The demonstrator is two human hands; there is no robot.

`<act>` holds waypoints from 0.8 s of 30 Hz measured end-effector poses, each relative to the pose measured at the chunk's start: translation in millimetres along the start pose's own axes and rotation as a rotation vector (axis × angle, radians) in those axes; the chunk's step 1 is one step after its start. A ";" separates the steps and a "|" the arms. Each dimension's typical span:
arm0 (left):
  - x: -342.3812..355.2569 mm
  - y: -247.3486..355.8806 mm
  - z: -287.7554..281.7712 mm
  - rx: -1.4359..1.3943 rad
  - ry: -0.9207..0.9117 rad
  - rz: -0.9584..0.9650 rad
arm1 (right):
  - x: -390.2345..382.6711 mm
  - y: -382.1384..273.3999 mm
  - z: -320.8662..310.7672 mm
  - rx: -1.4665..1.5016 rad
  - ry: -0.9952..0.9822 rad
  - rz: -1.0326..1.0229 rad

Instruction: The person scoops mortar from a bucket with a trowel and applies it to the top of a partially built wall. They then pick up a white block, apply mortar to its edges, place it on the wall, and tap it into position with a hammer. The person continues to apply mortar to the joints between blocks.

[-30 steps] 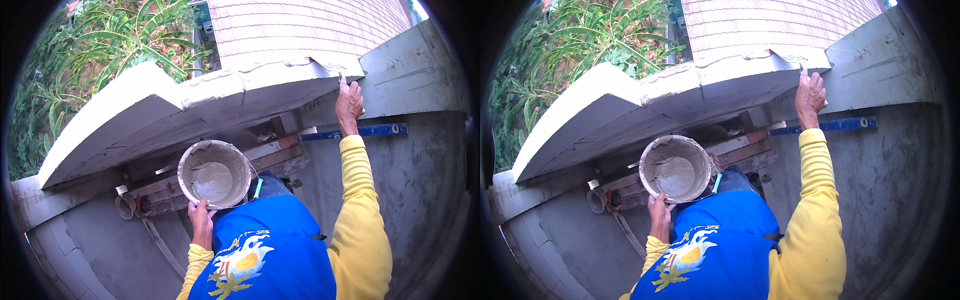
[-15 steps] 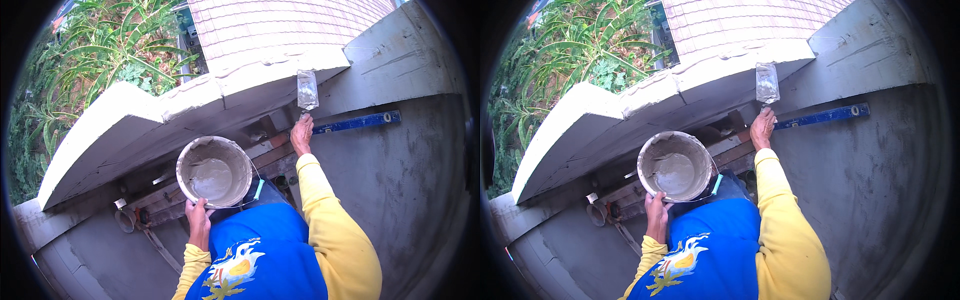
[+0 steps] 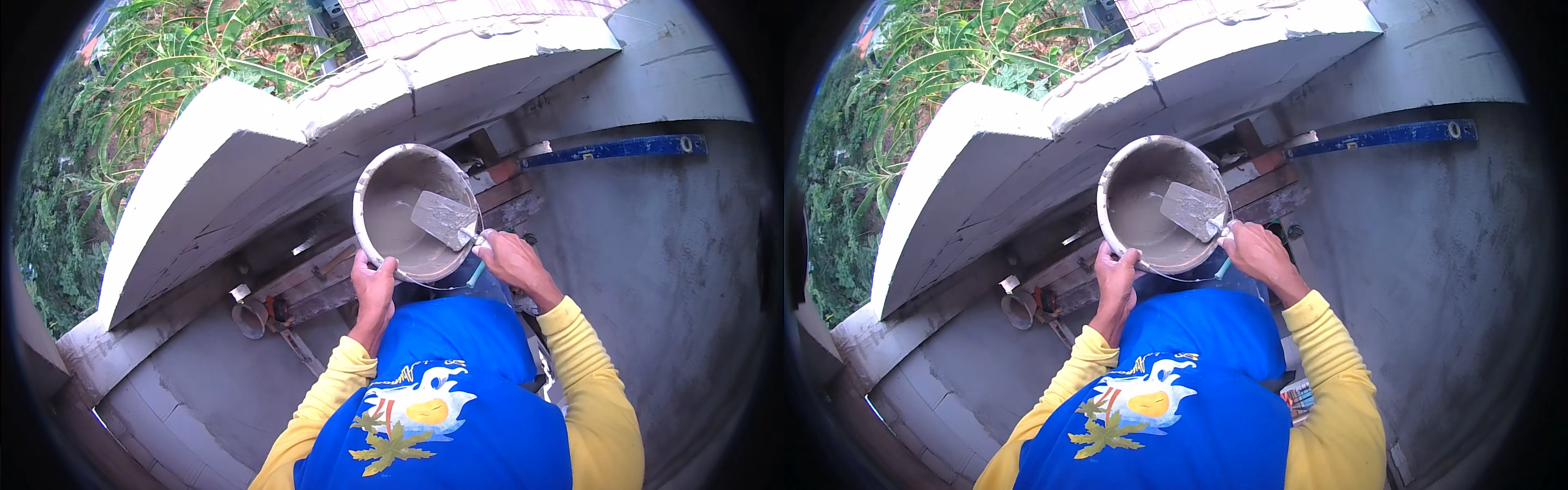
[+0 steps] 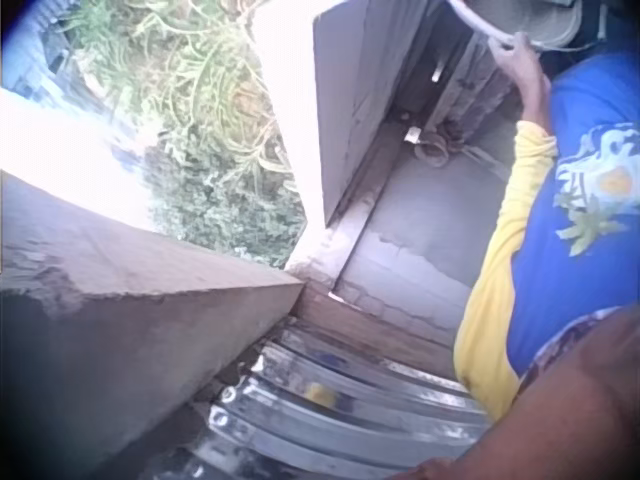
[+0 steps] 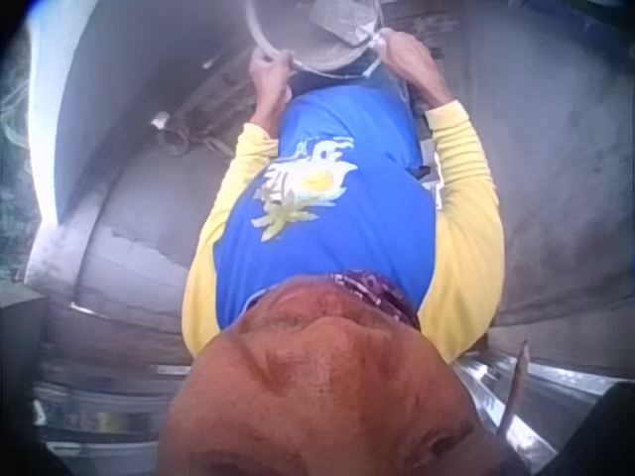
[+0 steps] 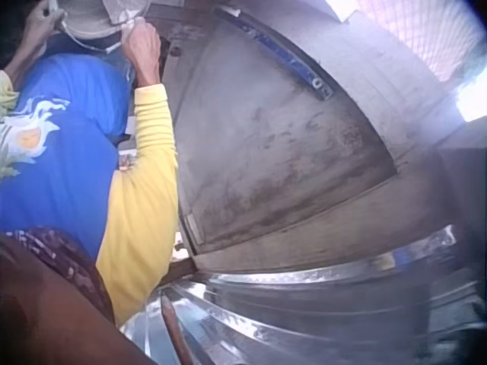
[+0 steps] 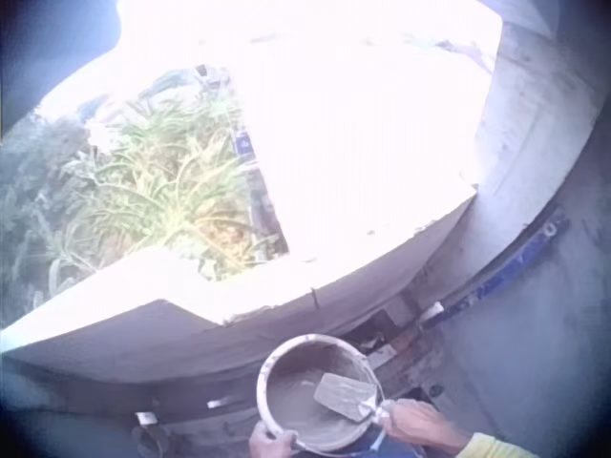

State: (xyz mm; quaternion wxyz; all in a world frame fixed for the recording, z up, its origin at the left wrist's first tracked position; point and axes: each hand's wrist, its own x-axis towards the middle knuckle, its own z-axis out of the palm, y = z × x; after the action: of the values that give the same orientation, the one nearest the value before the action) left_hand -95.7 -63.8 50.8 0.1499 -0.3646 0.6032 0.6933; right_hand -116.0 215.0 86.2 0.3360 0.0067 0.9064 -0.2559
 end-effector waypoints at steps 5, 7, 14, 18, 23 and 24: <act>-8.9 2.4 -10.3 0.225 -0.099 0.144 | 50.9 -27.2 56.5 -0.005 0.109 0.031; -12.9 6.4 -11.0 0.278 -0.126 0.242 | 52.8 -42.6 67.2 0.083 0.232 -0.026; 15.3 37.9 -36.6 0.368 -0.158 0.156 | 25.4 -62.4 59.1 0.429 0.247 -0.135; 26.2 48.4 -38.4 0.206 -0.187 0.088 | 6.8 -55.5 62.0 0.394 0.216 0.010; 29.2 64.2 -28.6 0.187 -0.243 -0.047 | -7.5 -40.1 67.0 0.638 0.359 0.043; 31.1 64.9 -26.4 0.159 -0.233 -0.061 | -8.2 -36.1 67.6 0.680 0.397 0.052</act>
State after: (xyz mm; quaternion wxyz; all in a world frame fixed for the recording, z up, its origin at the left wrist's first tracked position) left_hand -150.6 -110.7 76.5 0.2686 -0.2867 0.6233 0.6762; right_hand -75.4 153.3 64.3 0.1390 0.1898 0.8169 -0.5266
